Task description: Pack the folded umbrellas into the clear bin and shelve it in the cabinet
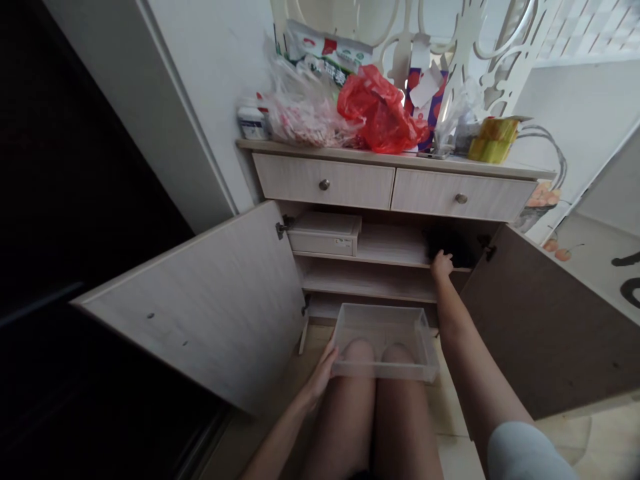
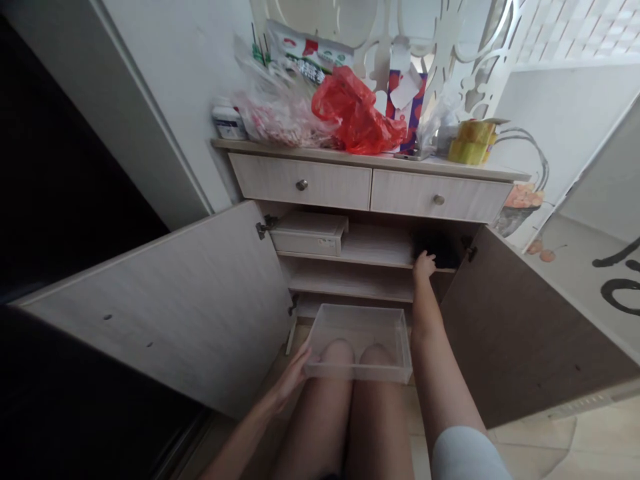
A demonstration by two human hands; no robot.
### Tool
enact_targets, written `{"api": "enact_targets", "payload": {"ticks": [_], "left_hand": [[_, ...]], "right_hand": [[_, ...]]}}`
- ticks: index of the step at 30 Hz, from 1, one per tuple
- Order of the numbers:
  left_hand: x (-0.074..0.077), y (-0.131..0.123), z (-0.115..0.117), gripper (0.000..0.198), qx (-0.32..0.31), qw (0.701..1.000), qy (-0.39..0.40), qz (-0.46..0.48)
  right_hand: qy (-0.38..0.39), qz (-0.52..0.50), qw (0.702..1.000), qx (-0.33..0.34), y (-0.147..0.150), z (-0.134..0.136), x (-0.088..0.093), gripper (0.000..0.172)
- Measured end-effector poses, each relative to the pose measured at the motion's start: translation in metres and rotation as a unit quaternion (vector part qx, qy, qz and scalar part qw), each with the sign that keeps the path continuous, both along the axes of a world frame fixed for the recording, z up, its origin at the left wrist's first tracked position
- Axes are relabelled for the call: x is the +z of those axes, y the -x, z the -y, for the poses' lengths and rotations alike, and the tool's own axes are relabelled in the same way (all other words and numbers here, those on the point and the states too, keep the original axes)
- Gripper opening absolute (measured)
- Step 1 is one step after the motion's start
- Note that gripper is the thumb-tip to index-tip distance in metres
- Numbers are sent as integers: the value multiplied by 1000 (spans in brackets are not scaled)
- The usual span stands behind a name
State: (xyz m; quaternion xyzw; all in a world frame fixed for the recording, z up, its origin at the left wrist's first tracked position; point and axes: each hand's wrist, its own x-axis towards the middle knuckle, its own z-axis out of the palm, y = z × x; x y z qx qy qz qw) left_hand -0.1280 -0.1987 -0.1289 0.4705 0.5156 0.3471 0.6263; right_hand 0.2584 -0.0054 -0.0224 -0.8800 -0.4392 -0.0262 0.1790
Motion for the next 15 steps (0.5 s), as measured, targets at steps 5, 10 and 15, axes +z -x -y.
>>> {"api": "enact_targets", "payload": {"ticks": [5, 10, 15], "left_hand": [[3, 0, 2, 66, 12, 1000, 15, 9], [0, 0, 3, 69, 4, 999, 3, 47], [-6, 0, 1, 73, 11, 998, 8, 61]], "right_hand": [[-65, -61, 996, 8, -15, 15, -2, 44], [-269, -329, 904, 51, -36, 55, 2, 43], [-219, -485, 826, 187, -38, 133, 0, 54]]}}
